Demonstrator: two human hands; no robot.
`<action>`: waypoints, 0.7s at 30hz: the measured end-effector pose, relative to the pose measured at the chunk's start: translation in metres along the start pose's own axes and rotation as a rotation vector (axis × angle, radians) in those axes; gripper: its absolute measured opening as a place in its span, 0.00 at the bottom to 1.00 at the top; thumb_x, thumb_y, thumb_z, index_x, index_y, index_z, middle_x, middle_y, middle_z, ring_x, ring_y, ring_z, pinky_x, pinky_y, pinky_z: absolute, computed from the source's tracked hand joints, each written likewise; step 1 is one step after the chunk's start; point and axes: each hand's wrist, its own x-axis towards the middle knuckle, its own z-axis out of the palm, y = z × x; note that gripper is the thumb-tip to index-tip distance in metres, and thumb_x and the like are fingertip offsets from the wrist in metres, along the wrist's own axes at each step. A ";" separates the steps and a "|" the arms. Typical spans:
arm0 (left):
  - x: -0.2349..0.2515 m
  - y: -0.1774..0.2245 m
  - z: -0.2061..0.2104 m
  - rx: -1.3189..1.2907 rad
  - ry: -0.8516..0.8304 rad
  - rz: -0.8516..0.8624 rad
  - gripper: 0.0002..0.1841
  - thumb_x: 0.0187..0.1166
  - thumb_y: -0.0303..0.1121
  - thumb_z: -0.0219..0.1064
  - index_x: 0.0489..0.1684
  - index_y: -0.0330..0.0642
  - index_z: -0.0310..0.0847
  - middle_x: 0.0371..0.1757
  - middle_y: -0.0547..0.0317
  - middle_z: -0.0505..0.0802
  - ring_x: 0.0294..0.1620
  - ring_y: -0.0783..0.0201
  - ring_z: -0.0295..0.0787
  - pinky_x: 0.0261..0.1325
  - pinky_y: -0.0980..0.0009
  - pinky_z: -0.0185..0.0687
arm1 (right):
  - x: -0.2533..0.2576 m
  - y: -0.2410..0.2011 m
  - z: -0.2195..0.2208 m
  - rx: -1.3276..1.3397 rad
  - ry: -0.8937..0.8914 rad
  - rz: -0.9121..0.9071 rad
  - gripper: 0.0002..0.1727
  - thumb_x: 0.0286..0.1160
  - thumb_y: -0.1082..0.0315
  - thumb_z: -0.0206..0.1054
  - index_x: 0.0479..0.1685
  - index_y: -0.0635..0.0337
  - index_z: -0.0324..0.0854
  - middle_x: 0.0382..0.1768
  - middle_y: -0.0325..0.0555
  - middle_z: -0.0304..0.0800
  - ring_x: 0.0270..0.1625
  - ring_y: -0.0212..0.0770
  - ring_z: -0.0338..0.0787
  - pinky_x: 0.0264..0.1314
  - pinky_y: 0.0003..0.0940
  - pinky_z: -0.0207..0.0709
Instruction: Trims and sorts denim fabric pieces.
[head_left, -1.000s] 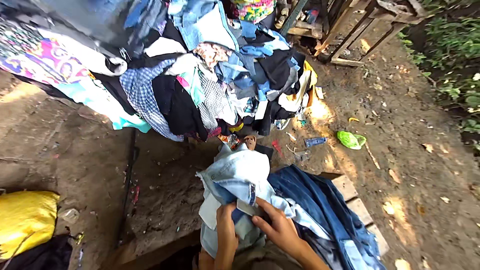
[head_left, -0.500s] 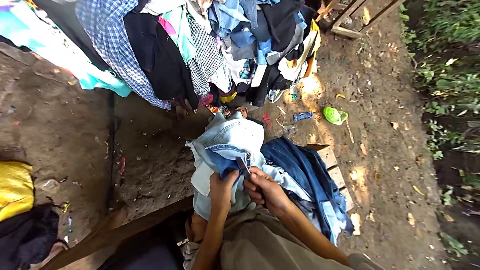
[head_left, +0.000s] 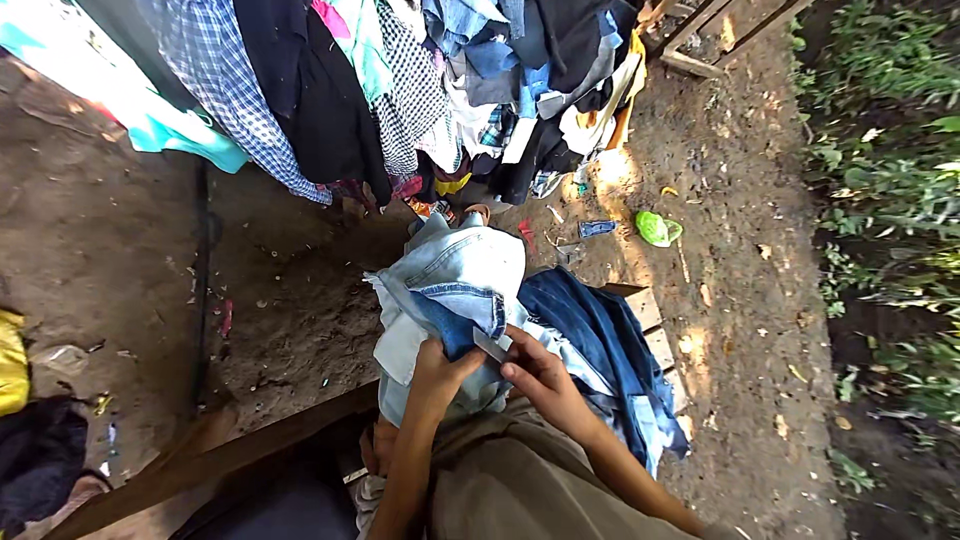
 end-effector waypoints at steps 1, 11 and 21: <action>0.000 -0.001 -0.001 0.003 -0.021 0.005 0.12 0.63 0.19 0.74 0.44 0.32 0.84 0.37 0.61 0.96 0.42 0.73 0.94 0.54 0.73 0.91 | -0.002 0.003 0.000 -0.046 0.007 -0.005 0.33 0.83 0.56 0.65 0.79 0.72 0.69 0.33 0.34 0.85 0.31 0.19 0.81 0.35 0.18 0.80; 0.002 -0.004 -0.011 0.087 -0.185 0.040 0.09 0.67 0.21 0.74 0.44 0.36 0.85 0.38 0.67 0.95 0.43 0.77 0.92 0.55 0.75 0.89 | -0.006 0.027 0.001 -0.290 0.077 -0.132 0.28 0.82 0.58 0.67 0.73 0.71 0.76 0.38 0.47 0.90 0.33 0.26 0.86 0.39 0.23 0.84; 0.005 -0.007 -0.010 0.115 -0.184 0.066 0.05 0.69 0.23 0.73 0.39 0.37 0.86 0.36 0.67 0.95 0.40 0.78 0.92 0.52 0.76 0.89 | 0.013 0.004 0.009 0.688 0.010 0.294 0.06 0.87 0.59 0.59 0.41 0.46 0.77 0.23 0.29 0.81 0.16 0.19 0.71 0.16 0.13 0.61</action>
